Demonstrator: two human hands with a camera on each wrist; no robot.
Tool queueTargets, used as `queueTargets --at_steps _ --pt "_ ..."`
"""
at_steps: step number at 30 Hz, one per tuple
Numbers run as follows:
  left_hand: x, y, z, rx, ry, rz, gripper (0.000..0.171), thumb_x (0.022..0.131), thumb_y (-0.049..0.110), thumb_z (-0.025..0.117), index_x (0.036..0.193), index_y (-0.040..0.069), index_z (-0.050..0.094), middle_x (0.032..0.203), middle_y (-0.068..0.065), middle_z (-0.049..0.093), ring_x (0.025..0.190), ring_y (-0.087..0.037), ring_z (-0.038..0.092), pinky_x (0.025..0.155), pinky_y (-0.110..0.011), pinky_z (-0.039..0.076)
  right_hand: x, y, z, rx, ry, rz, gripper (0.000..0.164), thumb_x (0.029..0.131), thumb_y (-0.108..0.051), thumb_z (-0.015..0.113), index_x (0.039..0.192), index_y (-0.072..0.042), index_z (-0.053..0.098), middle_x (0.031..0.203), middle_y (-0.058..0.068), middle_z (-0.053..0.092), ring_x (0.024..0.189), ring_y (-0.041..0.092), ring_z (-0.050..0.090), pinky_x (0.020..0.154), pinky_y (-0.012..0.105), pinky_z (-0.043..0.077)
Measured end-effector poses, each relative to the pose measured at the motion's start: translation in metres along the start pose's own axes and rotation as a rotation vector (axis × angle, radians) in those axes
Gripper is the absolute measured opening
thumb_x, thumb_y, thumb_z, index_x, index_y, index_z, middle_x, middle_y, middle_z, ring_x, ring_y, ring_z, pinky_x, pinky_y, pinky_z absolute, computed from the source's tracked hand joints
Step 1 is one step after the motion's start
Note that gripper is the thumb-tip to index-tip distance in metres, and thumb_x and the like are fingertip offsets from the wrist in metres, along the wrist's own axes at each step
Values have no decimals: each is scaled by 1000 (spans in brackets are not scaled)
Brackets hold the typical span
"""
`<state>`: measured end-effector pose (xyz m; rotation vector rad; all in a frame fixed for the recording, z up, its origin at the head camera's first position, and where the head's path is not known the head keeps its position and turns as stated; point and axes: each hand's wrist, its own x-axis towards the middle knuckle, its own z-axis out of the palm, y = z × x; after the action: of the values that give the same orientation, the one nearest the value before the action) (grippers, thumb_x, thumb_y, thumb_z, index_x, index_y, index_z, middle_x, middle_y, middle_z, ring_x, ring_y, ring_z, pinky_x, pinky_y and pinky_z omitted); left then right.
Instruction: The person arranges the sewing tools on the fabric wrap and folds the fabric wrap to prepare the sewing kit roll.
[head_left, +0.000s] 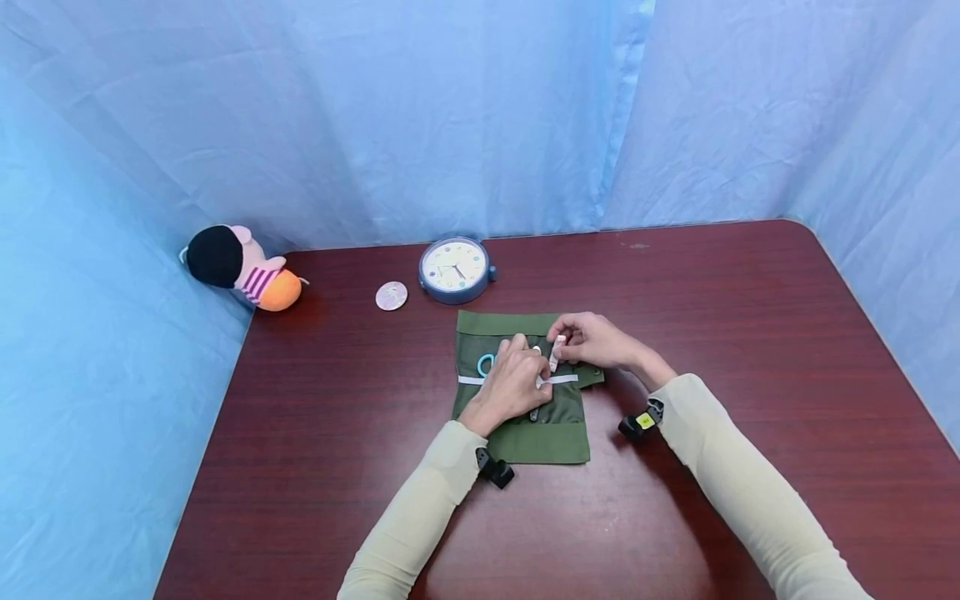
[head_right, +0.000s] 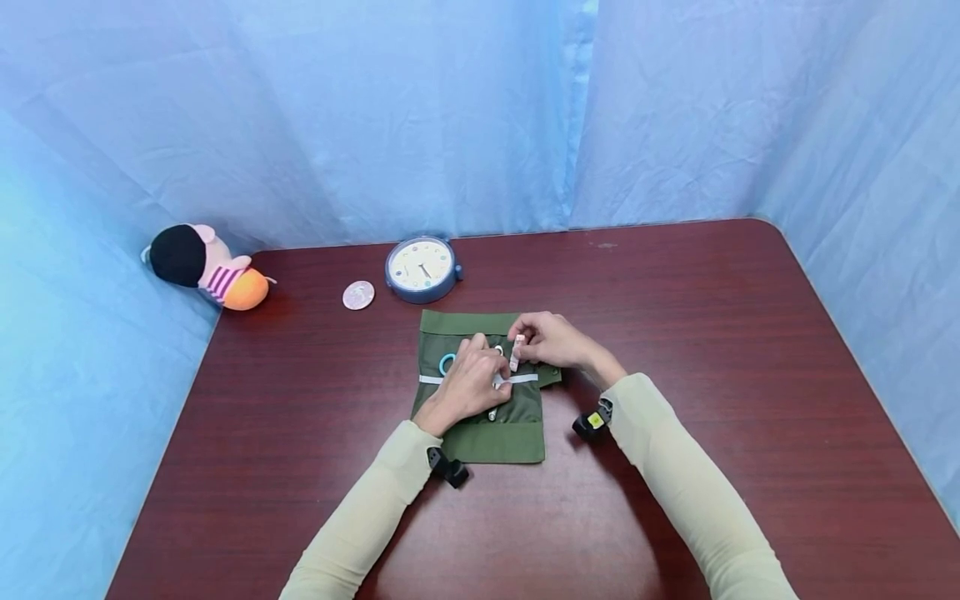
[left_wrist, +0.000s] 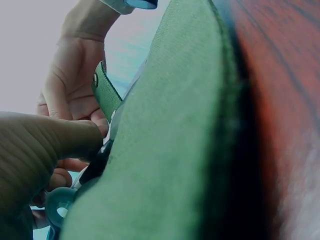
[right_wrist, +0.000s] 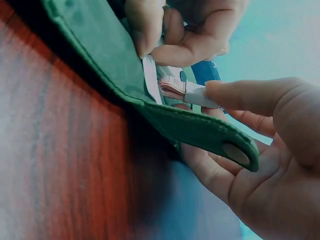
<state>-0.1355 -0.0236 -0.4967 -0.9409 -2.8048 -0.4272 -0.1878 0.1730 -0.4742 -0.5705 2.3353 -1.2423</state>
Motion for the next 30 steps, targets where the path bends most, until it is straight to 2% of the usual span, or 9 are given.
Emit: queueTargets --at_steps 5,10,23,30 --pt "0 0 0 -14 -9 -11 5 77 18 74 74 22 73 74 8 68 80 -17 44 79 -32 35 1 -2 4 -94 15 -16 20 83 -1 75 101 -1 67 89 8 70 79 8 66 70 20 54" --pt "0 0 0 -17 -12 -15 5 76 17 73 77 23 74 75 8 69 81 -17 45 79 -32 36 2 -5 8 -136 38 -30 20 79 1 76 96 -3 65 87 6 70 79 9 68 70 21 55" --pt "1 -1 0 -16 3 19 4 76 20 73 78 19 77 73 7 68 82 -17 46 81 -33 37 2 -4 10 -155 17 -45 26 77 4 73 98 -5 61 86 7 66 79 11 67 70 24 55" --pt "1 -2 1 -11 34 48 3 73 18 74 74 22 74 71 9 66 81 -16 46 81 -33 37 1 -6 11 -120 22 -20 31 74 2 79 97 -5 60 85 6 65 77 11 67 69 23 55"
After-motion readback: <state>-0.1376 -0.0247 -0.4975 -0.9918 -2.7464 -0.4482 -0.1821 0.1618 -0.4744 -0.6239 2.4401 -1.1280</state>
